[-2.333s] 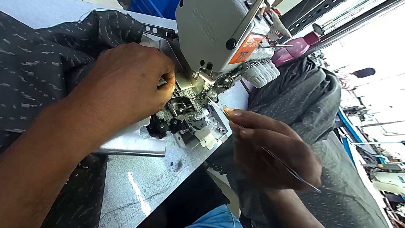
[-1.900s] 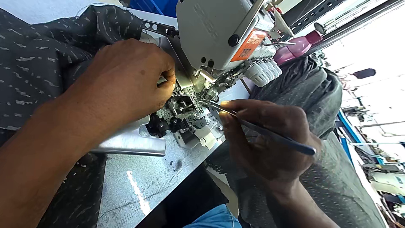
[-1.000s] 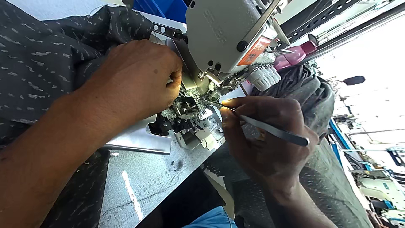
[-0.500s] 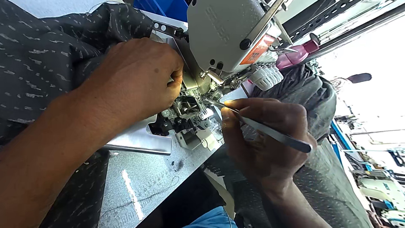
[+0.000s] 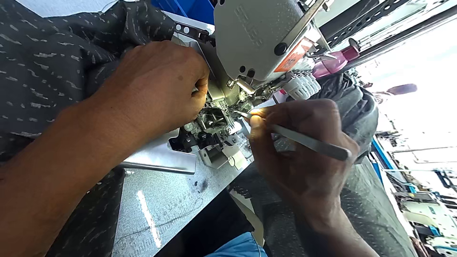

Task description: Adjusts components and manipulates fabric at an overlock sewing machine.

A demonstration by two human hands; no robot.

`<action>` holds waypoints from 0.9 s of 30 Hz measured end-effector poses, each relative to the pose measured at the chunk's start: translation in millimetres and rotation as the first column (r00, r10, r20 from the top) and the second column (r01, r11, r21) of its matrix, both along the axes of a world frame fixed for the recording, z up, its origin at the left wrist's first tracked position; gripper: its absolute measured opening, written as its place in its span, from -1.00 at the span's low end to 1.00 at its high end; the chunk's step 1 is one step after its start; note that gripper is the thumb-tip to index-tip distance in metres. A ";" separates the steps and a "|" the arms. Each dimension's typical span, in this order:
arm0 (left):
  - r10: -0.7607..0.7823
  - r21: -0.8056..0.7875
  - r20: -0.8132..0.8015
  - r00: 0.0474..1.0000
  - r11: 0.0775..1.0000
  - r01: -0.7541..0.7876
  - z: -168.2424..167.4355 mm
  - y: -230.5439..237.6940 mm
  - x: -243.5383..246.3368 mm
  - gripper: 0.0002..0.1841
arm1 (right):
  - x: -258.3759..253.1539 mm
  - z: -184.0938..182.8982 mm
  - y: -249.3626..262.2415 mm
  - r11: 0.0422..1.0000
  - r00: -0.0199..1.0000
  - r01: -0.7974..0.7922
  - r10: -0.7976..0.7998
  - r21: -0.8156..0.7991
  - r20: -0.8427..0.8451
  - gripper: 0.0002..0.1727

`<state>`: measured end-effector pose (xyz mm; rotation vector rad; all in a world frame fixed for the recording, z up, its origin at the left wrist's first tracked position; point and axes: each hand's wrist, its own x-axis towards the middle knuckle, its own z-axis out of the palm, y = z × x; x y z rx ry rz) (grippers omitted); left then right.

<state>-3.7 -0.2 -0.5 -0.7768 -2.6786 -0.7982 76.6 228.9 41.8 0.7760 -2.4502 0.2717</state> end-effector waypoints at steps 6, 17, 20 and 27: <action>-0.007 0.001 -0.011 1.000 1.000 0.007 -0.4 0.1 -0.5 -0.79 | 2.6 -2.5 4.5 0.998 1.000 -0.022 0.021 -0.064 -0.013 -0.80; -0.002 -0.006 -0.007 1.000 1.000 0.002 0.2 0.2 -0.1 -0.79 | -2.7 -5.7 3.7 1.000 1.000 -0.011 0.011 -0.004 0.003 -0.83; -0.005 -0.004 -0.006 1.000 1.000 0.005 -0.1 0.1 -1.0 -0.79 | 0.1 -3.9 4.6 0.998 1.000 -0.022 0.021 -0.053 -0.006 -0.81; -0.008 -0.008 -0.007 1.000 1.000 0.008 0.8 0.1 -0.9 -0.79 | 0.1 -4.0 2.8 0.999 1.000 0.002 -0.002 -0.040 0.001 -0.80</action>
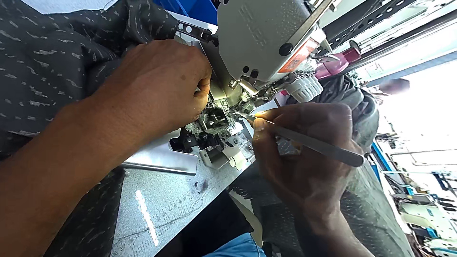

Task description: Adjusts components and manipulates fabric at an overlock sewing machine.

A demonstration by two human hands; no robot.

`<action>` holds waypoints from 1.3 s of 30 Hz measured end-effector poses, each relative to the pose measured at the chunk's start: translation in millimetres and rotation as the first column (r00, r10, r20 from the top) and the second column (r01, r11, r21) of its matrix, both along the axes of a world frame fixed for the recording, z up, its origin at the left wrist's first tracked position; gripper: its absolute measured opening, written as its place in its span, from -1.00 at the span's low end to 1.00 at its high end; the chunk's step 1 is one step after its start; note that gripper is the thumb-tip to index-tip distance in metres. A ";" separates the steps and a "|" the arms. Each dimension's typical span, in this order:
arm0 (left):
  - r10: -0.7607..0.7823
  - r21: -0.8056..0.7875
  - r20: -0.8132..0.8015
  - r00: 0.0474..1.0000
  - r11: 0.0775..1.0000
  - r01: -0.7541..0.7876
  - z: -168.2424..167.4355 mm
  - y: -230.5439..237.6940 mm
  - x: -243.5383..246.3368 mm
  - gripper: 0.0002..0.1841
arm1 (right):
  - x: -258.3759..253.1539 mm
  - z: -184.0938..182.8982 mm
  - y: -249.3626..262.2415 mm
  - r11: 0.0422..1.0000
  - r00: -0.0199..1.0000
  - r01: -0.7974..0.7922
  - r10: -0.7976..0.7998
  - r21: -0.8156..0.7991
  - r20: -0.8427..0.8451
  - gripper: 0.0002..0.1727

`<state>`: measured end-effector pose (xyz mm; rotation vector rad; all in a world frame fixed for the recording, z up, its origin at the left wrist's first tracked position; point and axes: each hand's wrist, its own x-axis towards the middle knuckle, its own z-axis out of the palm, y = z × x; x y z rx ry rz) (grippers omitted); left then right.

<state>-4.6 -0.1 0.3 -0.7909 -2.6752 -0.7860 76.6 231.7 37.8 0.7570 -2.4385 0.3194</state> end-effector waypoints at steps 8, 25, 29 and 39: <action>0.005 -0.005 0.006 1.000 1.000 -0.005 0.3 0.0 0.1 -0.79 | -1.4 -2.0 -1.2 0.999 1.000 0.013 -0.013 0.032 0.011 -0.84; 0.011 -0.002 0.003 1.000 1.000 -0.011 0.2 0.0 0.7 -0.79 | -1.7 -2.5 -0.3 0.999 1.000 0.010 -0.010 0.049 -0.007 -0.86; 0.014 -0.008 0.015 1.000 1.000 -0.014 0.8 0.1 1.0 -0.80 | -2.3 -4.1 -0.5 0.999 1.000 0.007 -0.007 0.048 -0.005 -0.87; 0.000 -0.004 0.001 1.000 1.000 0.000 0.5 0.2 0.5 -0.79 | 1.2 -9.7 3.8 0.999 0.996 -0.042 0.043 0.009 -0.079 -0.84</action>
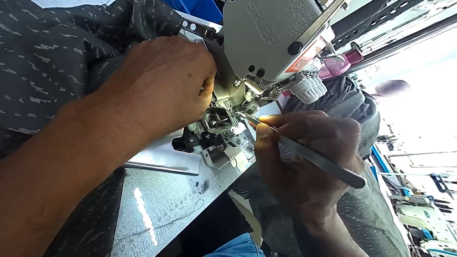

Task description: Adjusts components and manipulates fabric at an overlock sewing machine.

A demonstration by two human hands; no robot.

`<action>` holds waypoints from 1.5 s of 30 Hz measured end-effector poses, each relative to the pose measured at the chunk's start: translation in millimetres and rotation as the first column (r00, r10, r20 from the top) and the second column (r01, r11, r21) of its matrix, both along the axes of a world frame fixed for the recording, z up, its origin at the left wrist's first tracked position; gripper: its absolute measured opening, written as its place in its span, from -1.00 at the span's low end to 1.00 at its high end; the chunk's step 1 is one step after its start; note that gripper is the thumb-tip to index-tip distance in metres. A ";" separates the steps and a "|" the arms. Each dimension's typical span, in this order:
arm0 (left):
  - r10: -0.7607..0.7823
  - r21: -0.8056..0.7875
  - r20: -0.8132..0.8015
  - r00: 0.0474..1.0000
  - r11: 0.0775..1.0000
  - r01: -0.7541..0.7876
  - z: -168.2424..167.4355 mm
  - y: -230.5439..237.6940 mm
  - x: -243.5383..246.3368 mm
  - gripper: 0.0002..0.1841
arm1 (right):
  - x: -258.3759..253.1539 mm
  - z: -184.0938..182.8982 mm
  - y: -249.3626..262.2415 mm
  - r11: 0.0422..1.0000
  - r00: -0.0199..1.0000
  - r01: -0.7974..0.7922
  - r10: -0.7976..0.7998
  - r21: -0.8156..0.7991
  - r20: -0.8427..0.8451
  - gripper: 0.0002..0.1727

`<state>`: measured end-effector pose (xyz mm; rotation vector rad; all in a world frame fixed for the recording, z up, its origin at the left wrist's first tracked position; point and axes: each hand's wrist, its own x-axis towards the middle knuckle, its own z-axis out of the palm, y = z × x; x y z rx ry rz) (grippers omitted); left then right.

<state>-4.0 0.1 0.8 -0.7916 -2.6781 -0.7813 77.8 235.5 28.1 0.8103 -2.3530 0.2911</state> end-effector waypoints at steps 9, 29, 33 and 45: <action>-0.004 0.005 -0.013 1.000 1.000 0.004 -1.9 -0.1 -0.7 -0.77 | 7.1 -3.6 6.0 0.975 0.995 -0.102 0.102 -0.198 -0.012 -0.77; -0.004 -0.003 -0.029 1.000 1.000 0.004 -3.2 -1.8 2.3 -0.77 | 10.2 -20.2 32.5 0.644 0.876 -0.105 0.420 -0.758 0.235 -0.75; 0.013 0.001 -0.031 0.999 1.000 -0.013 -3.0 -0.2 1.9 -0.76 | 12.1 -23.6 47.5 0.713 0.890 -0.033 0.340 -0.700 0.305 -0.78; 0.033 -0.003 -0.001 0.999 0.999 -0.033 0.5 1.2 4.0 -0.78 | 7.6 -40.8 43.4 0.734 0.976 -0.096 0.202 -0.672 0.081 -0.75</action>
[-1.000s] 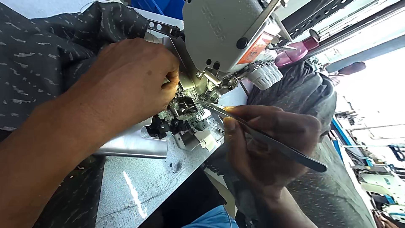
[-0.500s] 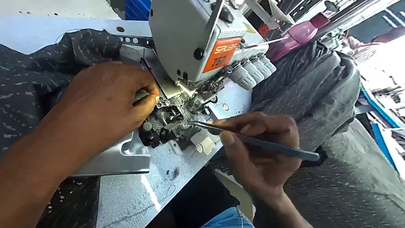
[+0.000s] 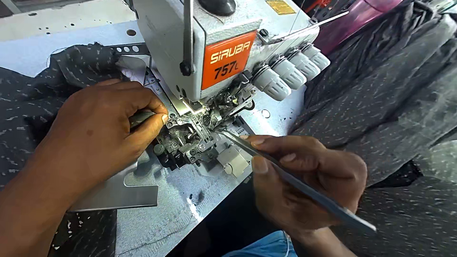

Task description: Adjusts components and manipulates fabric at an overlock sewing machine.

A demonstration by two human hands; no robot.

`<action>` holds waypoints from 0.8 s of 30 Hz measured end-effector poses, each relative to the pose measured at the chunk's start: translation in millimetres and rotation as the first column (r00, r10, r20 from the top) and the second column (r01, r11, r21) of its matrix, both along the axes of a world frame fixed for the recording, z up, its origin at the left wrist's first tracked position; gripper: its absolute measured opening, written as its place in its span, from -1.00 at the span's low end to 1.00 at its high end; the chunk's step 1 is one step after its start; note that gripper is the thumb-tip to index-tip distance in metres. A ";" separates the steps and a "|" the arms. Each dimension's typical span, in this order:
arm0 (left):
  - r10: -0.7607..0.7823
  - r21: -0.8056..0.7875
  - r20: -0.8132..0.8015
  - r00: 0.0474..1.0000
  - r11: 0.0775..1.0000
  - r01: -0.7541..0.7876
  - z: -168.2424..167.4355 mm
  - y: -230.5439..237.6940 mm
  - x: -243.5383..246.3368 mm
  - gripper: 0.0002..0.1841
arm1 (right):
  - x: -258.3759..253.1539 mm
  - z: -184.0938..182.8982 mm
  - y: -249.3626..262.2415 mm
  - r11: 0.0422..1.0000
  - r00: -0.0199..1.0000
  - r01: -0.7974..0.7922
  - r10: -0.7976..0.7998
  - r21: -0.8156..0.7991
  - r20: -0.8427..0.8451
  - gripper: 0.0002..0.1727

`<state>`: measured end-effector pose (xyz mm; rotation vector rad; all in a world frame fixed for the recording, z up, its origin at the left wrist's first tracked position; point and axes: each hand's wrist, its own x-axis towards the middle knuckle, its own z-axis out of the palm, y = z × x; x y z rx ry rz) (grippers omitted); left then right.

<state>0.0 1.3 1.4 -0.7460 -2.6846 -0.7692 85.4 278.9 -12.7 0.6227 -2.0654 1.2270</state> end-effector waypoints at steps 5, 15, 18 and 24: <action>0.005 0.014 0.000 1.000 1.000 -0.005 -1.7 0.0 0.6 -0.79 | 0.1 -6.5 -4.1 0.996 0.997 -0.071 0.071 0.052 0.005 -0.78; -0.008 0.023 0.011 1.000 1.000 0.008 -4.3 -4.0 2.5 -0.79 | -0.5 -6.2 -1.5 0.994 0.996 -0.088 0.088 0.058 0.009 -0.78; -0.008 0.026 0.013 1.000 1.000 0.008 -2.9 -3.8 2.5 -0.80 | 0.2 -4.2 -1.9 0.995 0.997 -0.079 0.079 0.057 0.004 -0.78; -0.007 0.017 0.014 1.000 1.000 0.007 -1.0 -3.1 2.9 -0.79 | 1.3 -2.7 -1.5 0.996 0.996 -0.084 0.082 0.037 0.044 -0.76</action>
